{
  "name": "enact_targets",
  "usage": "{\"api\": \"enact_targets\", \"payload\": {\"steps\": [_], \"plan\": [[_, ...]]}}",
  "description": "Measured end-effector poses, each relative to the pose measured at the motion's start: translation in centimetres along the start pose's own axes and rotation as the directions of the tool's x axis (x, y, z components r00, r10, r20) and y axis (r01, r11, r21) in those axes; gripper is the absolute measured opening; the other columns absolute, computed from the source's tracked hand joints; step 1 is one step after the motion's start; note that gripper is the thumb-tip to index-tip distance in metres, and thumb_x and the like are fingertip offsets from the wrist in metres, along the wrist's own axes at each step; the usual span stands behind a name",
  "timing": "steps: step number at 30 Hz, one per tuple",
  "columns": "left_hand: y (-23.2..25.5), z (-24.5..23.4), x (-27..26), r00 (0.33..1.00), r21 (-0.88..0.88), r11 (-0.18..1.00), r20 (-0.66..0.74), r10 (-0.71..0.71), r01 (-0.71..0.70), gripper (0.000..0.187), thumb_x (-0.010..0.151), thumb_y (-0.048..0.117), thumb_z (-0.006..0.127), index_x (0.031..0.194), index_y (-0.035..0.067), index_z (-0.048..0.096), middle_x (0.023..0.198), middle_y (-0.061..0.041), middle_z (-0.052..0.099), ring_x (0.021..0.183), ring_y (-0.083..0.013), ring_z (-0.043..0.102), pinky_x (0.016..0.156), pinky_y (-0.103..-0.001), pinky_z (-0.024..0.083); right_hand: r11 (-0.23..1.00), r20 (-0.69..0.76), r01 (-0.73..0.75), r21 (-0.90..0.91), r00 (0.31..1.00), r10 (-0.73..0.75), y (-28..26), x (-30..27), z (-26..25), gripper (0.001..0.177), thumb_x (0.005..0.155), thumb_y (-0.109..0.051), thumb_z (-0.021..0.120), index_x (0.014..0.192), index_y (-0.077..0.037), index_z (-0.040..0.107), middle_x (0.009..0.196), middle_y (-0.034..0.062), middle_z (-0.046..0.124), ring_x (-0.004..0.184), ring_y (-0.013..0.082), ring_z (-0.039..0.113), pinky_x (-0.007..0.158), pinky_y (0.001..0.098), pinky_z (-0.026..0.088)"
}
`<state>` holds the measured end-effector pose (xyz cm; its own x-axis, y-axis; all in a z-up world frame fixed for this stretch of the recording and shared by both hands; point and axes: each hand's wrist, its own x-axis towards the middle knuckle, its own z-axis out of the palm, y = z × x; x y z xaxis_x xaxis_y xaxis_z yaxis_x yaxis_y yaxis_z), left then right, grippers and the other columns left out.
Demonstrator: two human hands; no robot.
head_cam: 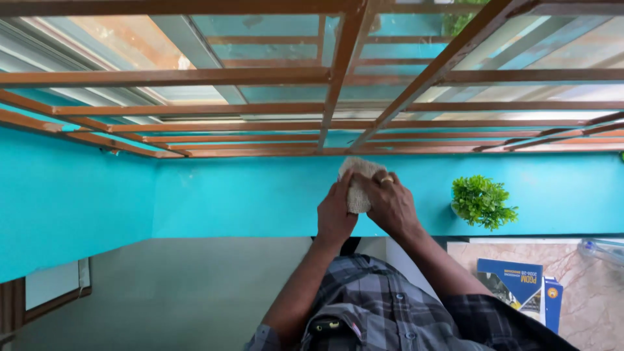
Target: The person wipes a large glass window with a cloth, moving the cloth across the surface in repeated strokes. The person occasionally adjusts the cloth in their hands while continuing to wipe the window.
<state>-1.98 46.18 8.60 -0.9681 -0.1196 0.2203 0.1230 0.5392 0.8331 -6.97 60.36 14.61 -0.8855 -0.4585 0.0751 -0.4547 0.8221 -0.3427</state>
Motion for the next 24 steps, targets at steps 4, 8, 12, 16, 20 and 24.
{"api": "enact_targets", "payload": {"steps": [4,8,12,16,20,24], "plan": [[-1.1,-0.9,4.4,0.993,-0.007,1.000,-0.116,0.008,-0.009,0.079,0.085,0.009,0.072,0.157,0.016,0.038,0.120,-0.017,0.065,0.102,-0.0389,0.068,0.079,-0.047,0.059,0.992,-0.206,0.129,-0.007,0.970,-0.128,0.3,3.7,0.0,0.061,0.075,-0.007,0.076,0.135,-0.015,0.068,0.105,0.0149,0.066,0.093,0.0384,0.065,0.075,0.0483,0.057],[-3.6,1.1,7.0,0.992,0.150,0.983,0.056,-0.116,0.107,0.081,0.082,0.007,0.070,0.156,0.019,0.039,0.122,-0.017,0.067,0.099,-0.0390,0.069,0.074,-0.049,0.058,0.989,-0.157,0.080,-0.122,0.983,-0.099,2.1,5.4,3.4,0.057,0.081,-0.002,0.073,0.135,-0.018,0.068,0.115,0.0152,0.068,0.095,0.0385,0.066,0.076,0.0472,0.058],[-6.9,3.0,4.4,0.850,0.329,0.909,0.371,-0.374,0.256,0.085,0.086,0.007,0.069,0.160,0.024,0.032,0.112,-0.015,0.068,0.098,-0.0381,0.069,0.076,-0.051,0.056,0.993,0.069,-0.012,-0.115,0.997,0.020,2.7,3.3,7.4,0.052,0.079,-0.002,0.070,0.129,-0.016,0.067,0.115,0.0191,0.067,0.103,0.0412,0.066,0.077,0.0478,0.059],[-7.5,3.7,1.7,0.992,0.076,0.990,0.032,-0.124,0.122,0.082,0.088,0.011,0.071,0.160,0.022,0.033,0.115,-0.014,0.068,0.099,-0.0360,0.069,0.076,-0.047,0.059,0.999,0.063,0.000,-0.053,0.998,0.004,1.9,2.7,6.5,0.058,0.076,-0.002,0.069,0.132,-0.015,0.065,0.114,0.0203,0.067,0.101,0.0422,0.066,0.075,0.0489,0.059],[-8.7,3.9,4.8,0.991,0.049,0.999,-0.130,0.016,-0.010,0.085,0.093,0.015,0.070,0.164,0.018,0.024,0.119,-0.016,0.066,0.100,-0.0356,0.068,0.074,-0.044,0.059,0.998,-0.073,0.016,-0.063,0.997,-0.020,1.7,5.3,5.6,0.058,0.078,-0.001,0.068,0.135,-0.013,0.065,0.113,0.0199,0.068,0.097,0.0411,0.066,0.075,0.0503,0.058],[-10.0,5.4,7.4,0.972,0.208,0.967,0.154,-0.177,0.143,0.084,0.091,0.014,0.072,0.162,0.022,0.027,0.122,-0.014,0.066,0.100,-0.0353,0.069,0.073,-0.046,0.059,0.997,-0.098,0.048,-0.064,0.994,-0.054,2.9,6.5,6.8,0.054,0.085,0.001,0.068,0.135,-0.017,0.065,0.116,0.0183,0.068,0.105,0.0406,0.066,0.075,0.0473,0.058]]}}
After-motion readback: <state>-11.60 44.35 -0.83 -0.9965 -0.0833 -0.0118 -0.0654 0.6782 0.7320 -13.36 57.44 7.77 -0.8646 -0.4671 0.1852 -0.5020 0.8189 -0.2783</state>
